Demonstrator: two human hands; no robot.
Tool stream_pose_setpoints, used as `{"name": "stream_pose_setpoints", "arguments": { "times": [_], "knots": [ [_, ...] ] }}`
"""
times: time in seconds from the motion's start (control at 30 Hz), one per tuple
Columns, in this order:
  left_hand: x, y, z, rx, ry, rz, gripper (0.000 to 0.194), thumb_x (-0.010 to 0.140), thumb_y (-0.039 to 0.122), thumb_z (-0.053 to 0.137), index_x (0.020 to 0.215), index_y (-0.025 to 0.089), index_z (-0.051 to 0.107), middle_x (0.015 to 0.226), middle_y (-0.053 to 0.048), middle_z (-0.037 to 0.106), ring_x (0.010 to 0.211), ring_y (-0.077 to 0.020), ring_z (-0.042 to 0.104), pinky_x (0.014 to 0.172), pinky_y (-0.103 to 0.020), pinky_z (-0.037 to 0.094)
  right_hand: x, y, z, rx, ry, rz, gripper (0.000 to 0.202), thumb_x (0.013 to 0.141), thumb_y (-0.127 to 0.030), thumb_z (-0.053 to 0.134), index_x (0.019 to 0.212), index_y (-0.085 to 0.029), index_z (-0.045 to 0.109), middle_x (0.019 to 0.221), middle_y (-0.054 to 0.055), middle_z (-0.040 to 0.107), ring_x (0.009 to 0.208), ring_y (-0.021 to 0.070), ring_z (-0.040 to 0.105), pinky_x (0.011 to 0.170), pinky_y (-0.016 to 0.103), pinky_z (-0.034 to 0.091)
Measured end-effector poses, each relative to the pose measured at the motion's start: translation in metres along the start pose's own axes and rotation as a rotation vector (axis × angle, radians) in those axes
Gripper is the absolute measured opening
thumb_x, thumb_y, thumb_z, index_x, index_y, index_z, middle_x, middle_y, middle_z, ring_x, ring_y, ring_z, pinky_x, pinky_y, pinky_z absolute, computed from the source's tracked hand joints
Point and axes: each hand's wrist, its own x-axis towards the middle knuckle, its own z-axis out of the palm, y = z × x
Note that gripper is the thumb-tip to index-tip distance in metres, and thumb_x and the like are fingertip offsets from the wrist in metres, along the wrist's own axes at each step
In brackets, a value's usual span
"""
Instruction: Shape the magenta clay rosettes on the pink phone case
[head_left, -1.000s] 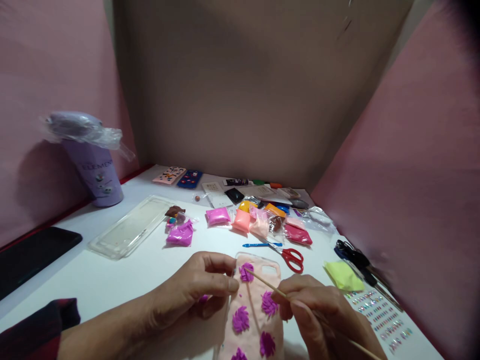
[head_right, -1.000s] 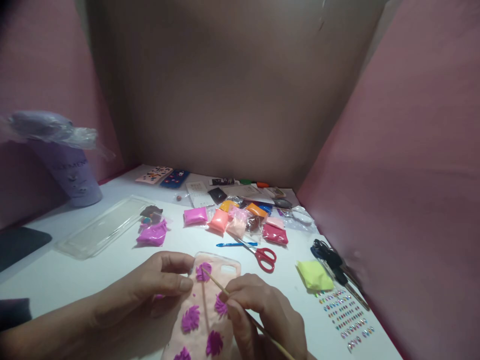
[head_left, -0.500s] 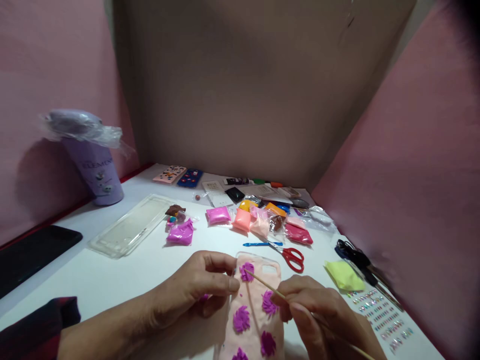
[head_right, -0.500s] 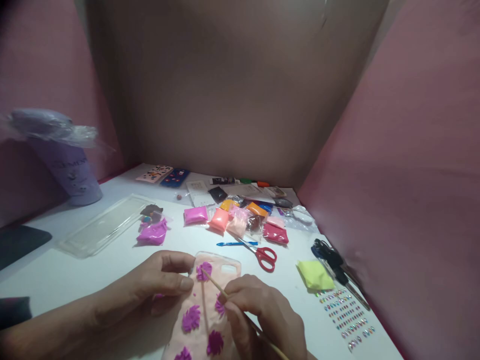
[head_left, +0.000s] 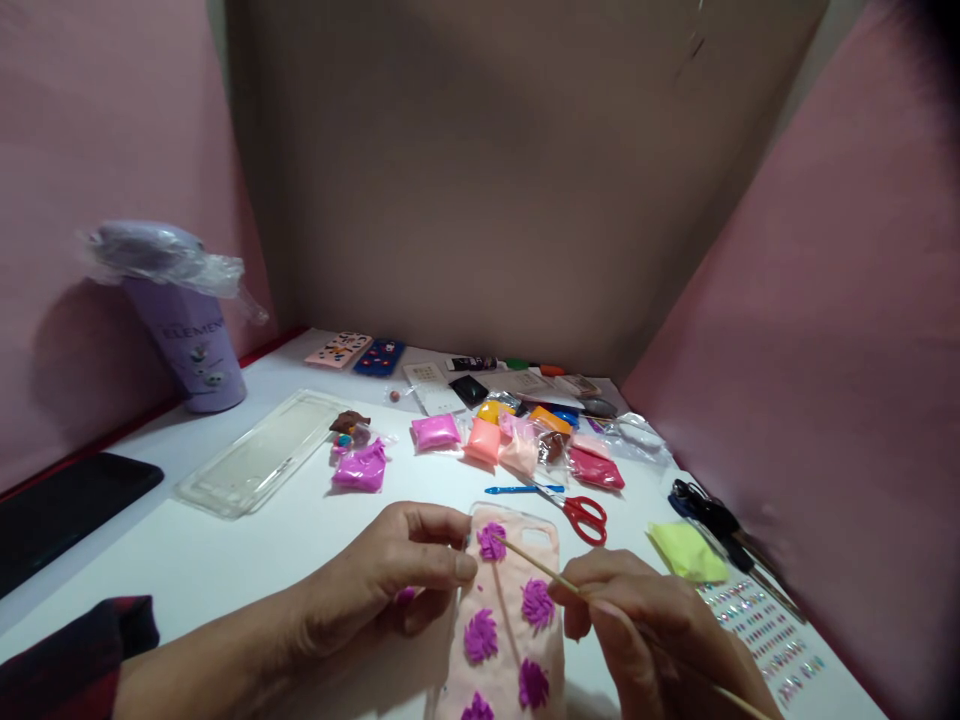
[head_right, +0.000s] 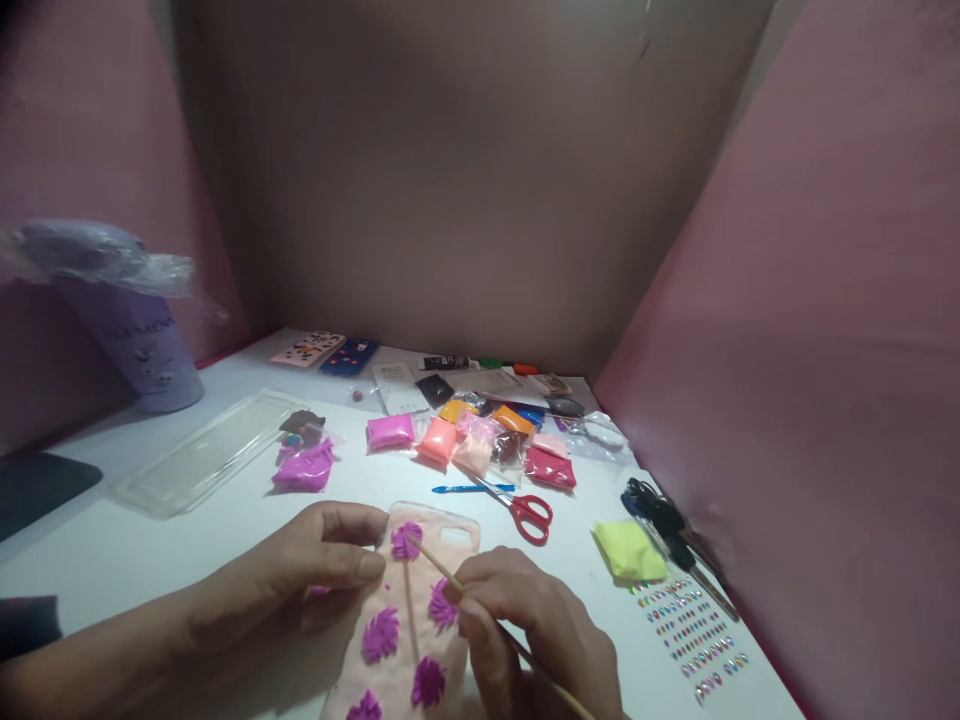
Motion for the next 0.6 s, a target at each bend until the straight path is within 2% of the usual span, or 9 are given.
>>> {"name": "stream_pose_setpoints", "arguments": {
  "times": [0.23,0.37,0.5,0.6],
  "knots": [
    [-0.0011,-0.0009,0.0006,0.016,0.009,-0.005,0.007,0.072,0.019,0.061,0.075,0.013,0.063,0.051,0.004,0.043,0.039,-0.0039,0.027,0.041,-0.023,0.011,0.0022,0.0036,-0.0006,-0.005,-0.058,-0.034,0.023,0.080,0.000,0.050,0.092,-0.018,0.058,0.075,0.005,0.066,0.072,0.0177,0.067,0.058,0.030,0.056],
    [-0.0014,-0.0015,-0.0007,0.038,-0.011,-0.002,0.008,0.074,0.019,0.060,0.078,0.013,0.063,0.050,0.004,0.042,0.039,-0.0042,0.028,0.041,-0.024,0.010,0.0004,0.0042,-0.0005,0.016,-0.016,-0.031,0.024,0.080,0.000,0.050,0.092,-0.018,0.058,0.076,0.004,0.066,0.072,0.0170,0.067,0.060,0.029,0.056],
    [-0.0008,-0.0010,-0.0011,0.025,-0.024,0.002,0.014,0.074,0.018,0.059,0.085,0.012,0.065,0.054,0.003,0.045,0.040,-0.0040,0.027,0.042,-0.024,0.011,0.0006,0.0046,-0.0007,0.016,-0.033,-0.029,0.022,0.080,-0.001,0.051,0.092,-0.018,0.058,0.077,0.004,0.067,0.073,0.0169,0.067,0.061,0.029,0.057],
    [-0.0004,-0.0010,-0.0011,0.030,-0.021,-0.014,0.013,0.074,0.021,0.060,0.083,0.013,0.064,0.053,0.003,0.043,0.041,-0.0045,0.027,0.042,-0.024,0.011,0.0027,0.0037,0.0006,0.013,0.001,-0.062,0.020,0.081,-0.003,0.052,0.092,-0.018,0.058,0.074,0.004,0.067,0.070,0.0166,0.067,0.059,0.029,0.057]
  ]
}}
